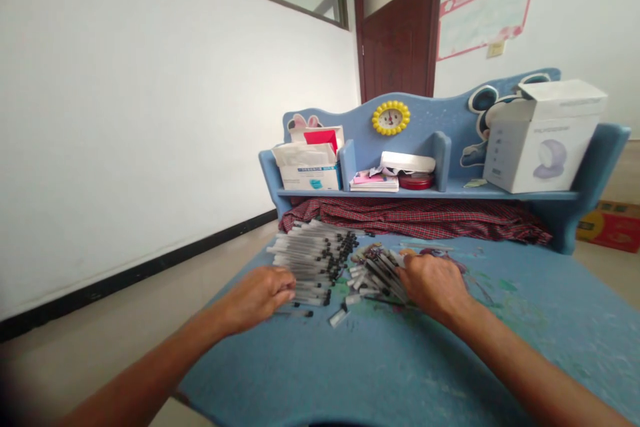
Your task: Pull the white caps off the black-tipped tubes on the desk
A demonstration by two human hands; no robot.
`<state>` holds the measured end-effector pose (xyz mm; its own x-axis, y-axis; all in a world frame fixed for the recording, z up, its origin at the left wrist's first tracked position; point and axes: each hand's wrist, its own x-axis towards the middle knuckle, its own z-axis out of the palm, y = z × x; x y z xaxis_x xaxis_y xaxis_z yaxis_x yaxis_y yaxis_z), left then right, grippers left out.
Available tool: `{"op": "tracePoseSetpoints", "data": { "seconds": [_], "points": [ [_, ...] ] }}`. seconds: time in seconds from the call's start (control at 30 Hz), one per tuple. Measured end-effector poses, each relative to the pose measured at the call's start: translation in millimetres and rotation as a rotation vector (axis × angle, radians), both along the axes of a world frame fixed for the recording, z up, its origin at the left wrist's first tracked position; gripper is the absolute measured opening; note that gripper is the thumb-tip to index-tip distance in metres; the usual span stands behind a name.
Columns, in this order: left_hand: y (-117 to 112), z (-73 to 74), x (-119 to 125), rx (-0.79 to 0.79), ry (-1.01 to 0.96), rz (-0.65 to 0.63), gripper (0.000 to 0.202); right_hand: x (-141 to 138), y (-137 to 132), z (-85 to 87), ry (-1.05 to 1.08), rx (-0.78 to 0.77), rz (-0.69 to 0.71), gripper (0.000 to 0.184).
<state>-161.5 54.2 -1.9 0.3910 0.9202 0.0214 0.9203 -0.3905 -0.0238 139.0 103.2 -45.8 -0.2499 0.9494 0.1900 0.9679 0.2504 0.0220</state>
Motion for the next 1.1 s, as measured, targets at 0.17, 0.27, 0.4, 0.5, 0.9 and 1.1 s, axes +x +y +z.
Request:
{"op": "tracePoseSetpoints", "data": {
  "seconds": [0.17, 0.27, 0.4, 0.5, 0.9, 1.1],
  "points": [
    [-24, -10.5, -21, -0.047, 0.064, 0.030, 0.007, -5, -4, -4.6, -0.002, 0.057, 0.054, 0.034],
    [-28, -15.3, -22, -0.059, 0.109, 0.038, 0.010, -7, -7, -4.6, 0.014, 0.074, 0.076, 0.034],
    [-26, -14.9, -21, -0.089, 0.131, 0.020, 0.011, -7, -10, -3.9, 0.084, 0.068, 0.129, 0.032],
    [-26, -10.4, -15, -0.081, 0.090, -0.020, 0.009, -8, -14, -2.1, 0.230, 0.005, 0.241, 0.030],
    [9, 8.5, 74, 0.065, -0.196, -0.333, 0.010, -10, -8, 0.3, 1.063, -0.470, 0.388, 0.048],
    [43, -2.2, 90, 0.082, -0.364, -0.331, 0.014, 15, 10, -0.3, 1.294, -0.526, 0.340, 0.046]
  ]
}}
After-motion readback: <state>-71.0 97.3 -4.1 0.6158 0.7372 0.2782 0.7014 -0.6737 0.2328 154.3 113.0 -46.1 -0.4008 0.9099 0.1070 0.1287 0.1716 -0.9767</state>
